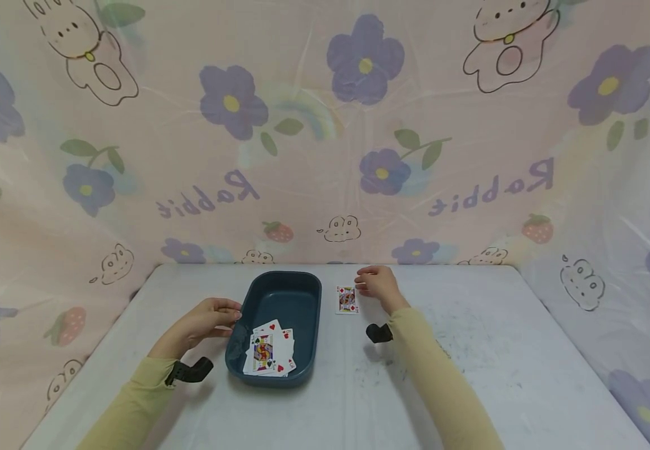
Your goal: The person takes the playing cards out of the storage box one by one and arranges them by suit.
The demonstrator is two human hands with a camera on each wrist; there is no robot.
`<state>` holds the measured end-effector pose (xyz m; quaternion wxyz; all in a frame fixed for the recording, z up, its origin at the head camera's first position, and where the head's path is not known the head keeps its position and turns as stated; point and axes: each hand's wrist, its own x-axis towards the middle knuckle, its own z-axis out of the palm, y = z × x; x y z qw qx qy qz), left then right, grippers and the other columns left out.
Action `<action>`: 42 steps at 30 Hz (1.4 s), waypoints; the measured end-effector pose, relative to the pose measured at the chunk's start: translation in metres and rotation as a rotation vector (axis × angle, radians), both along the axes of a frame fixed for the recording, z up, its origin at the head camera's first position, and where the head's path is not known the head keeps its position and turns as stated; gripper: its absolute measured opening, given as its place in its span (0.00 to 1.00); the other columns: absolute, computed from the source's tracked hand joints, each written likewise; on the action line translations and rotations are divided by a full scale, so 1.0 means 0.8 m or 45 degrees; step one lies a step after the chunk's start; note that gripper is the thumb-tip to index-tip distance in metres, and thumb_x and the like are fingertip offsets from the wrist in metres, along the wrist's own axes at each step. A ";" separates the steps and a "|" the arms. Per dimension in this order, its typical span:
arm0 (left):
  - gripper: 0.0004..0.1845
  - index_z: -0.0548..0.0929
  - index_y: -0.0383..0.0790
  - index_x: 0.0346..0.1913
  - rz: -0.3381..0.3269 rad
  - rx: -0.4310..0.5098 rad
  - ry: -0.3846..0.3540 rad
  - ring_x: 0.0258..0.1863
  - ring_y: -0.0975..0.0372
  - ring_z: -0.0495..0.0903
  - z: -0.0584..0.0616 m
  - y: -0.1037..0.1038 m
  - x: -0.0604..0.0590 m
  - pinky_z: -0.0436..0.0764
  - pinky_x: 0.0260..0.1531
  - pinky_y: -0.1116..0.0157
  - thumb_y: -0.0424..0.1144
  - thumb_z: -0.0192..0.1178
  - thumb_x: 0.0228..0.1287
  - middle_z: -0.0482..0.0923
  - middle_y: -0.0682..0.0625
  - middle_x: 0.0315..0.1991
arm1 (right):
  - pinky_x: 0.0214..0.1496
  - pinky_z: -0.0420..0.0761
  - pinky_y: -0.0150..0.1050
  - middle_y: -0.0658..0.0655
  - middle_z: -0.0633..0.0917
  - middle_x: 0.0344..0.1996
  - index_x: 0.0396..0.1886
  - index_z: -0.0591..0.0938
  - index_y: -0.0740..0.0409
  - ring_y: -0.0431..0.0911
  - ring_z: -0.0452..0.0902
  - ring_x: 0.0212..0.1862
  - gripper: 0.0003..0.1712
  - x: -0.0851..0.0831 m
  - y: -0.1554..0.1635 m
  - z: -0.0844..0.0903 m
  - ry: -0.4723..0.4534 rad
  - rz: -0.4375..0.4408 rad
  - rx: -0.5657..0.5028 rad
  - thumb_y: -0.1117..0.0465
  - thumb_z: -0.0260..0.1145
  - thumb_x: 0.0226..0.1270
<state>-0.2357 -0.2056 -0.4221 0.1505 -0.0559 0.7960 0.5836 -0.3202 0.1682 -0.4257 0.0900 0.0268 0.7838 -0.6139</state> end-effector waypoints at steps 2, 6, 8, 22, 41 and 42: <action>0.14 0.75 0.27 0.53 0.007 -0.003 -0.003 0.32 0.57 0.78 -0.001 0.000 0.000 0.82 0.32 0.62 0.29 0.56 0.67 0.79 0.42 0.37 | 0.50 0.78 0.45 0.70 0.79 0.51 0.57 0.72 0.72 0.56 0.79 0.50 0.19 0.000 -0.005 0.011 -0.004 0.044 -0.015 0.64 0.52 0.74; 0.14 0.75 0.27 0.53 0.005 -0.008 -0.001 0.31 0.57 0.78 -0.001 0.000 0.000 0.82 0.32 0.62 0.29 0.56 0.67 0.79 0.42 0.37 | 0.53 0.77 0.46 0.68 0.78 0.52 0.58 0.72 0.68 0.57 0.78 0.52 0.18 0.003 -0.023 0.038 0.002 0.146 -0.030 0.62 0.52 0.74; 0.14 0.75 0.27 0.53 0.006 -0.004 -0.004 0.32 0.57 0.78 -0.002 0.000 -0.001 0.82 0.32 0.62 0.29 0.57 0.66 0.79 0.42 0.37 | 0.54 0.76 0.47 0.69 0.78 0.53 0.59 0.72 0.68 0.57 0.77 0.53 0.19 0.007 -0.035 0.050 0.013 0.205 -0.034 0.62 0.52 0.74; 0.14 0.74 0.26 0.53 0.009 0.012 -0.011 0.30 0.57 0.76 0.000 0.001 -0.001 0.81 0.30 0.62 0.29 0.56 0.67 0.78 0.41 0.37 | 0.53 0.76 0.46 0.70 0.78 0.52 0.55 0.75 0.68 0.60 0.77 0.53 0.17 0.024 -0.122 0.078 0.025 0.420 -0.141 0.63 0.56 0.71; 0.15 0.73 0.25 0.54 0.010 0.062 -0.053 0.32 0.57 0.77 0.004 0.002 0.001 0.81 0.31 0.62 0.30 0.56 0.67 0.78 0.38 0.39 | 0.56 0.74 0.51 0.69 0.77 0.54 0.59 0.73 0.71 0.61 0.74 0.57 0.23 0.039 -0.193 0.030 -0.183 0.626 -0.075 0.59 0.54 0.73; 0.16 0.73 0.25 0.54 0.008 0.061 -0.053 0.32 0.57 0.77 0.004 0.001 0.001 0.81 0.32 0.62 0.30 0.56 0.67 0.78 0.38 0.39 | 0.56 0.74 0.51 0.69 0.78 0.54 0.59 0.73 0.70 0.60 0.74 0.57 0.23 0.039 -0.194 0.028 -0.206 0.631 -0.059 0.58 0.55 0.73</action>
